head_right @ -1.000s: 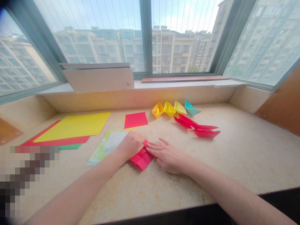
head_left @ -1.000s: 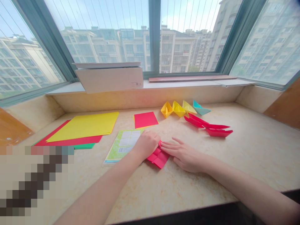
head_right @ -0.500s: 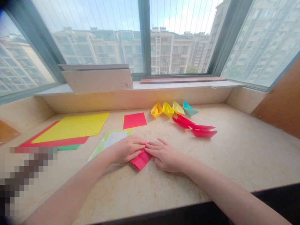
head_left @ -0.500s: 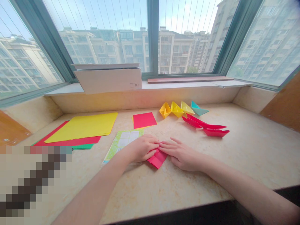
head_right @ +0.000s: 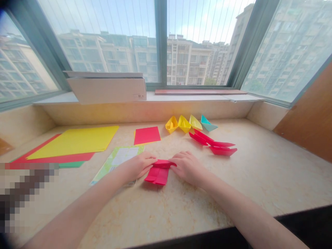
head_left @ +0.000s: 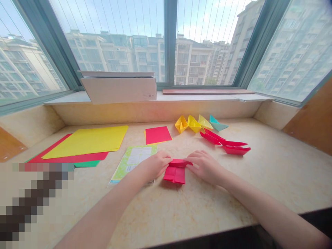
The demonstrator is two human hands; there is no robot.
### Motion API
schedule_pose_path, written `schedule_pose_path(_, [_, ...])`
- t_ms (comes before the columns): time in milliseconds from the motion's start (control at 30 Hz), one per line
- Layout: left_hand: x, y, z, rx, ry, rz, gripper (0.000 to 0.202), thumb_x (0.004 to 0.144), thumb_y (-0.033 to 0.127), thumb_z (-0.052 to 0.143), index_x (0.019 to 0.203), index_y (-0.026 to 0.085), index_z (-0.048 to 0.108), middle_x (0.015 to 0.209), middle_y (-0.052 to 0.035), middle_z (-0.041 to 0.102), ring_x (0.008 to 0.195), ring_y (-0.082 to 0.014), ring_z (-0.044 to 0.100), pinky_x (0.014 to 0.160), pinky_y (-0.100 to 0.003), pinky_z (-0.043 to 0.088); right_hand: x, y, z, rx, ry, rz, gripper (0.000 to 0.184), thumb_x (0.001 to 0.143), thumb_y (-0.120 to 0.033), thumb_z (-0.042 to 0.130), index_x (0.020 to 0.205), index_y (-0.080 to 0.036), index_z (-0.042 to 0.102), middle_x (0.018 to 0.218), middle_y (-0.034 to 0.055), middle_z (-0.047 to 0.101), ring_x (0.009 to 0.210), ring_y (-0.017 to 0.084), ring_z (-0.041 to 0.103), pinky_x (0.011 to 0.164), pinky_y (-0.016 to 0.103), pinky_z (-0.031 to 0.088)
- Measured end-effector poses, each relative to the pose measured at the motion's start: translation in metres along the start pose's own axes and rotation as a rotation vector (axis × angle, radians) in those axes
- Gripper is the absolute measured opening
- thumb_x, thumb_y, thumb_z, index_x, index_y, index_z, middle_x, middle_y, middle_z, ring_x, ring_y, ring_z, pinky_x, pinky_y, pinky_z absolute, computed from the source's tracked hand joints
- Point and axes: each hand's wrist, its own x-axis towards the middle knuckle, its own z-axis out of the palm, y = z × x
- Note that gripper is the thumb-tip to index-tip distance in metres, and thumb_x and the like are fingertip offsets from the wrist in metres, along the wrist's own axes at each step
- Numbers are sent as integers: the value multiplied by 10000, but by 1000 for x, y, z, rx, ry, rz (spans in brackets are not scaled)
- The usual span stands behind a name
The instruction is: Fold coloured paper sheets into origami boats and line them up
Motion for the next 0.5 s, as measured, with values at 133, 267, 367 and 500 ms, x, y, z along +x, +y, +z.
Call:
schedule_pose_path(133, [1,2,-1,-3,-12,-33,242,954,150,485,1089,184,683,1089,-81,660,954,-189,630,896,-311,500,1,-2,9,-23,38,54,214,942,-197,566,1087,-214,722,1016,69,738,970,228,652,905,396,466])
schedule_pose_path(267, [0,3,-2,-4,-20,-51,230,972,174,484,1059,181,696,1058,-75,666,909,-178,636,841,-290,504,0,0,14,-35,87,92,198,951,-198,564,1055,-209,732,1006,67,734,950,225,645,890,384,455])
schedule_pose_path(367, [2,2,-3,49,-22,-41,194,964,184,516,1026,173,699,1012,-76,683,928,-201,633,830,-305,495,0,1,15,-89,74,59,183,959,-188,571,1003,-222,745,965,47,733,920,216,633,870,372,435])
schedule_pose_path(500, [3,3,-7,152,-6,-62,114,929,225,596,926,166,694,920,-76,698,893,-230,627,803,-338,480,1,-1,13,-227,33,-8,142,942,-158,607,945,-202,742,970,50,726,899,217,615,831,362,410])
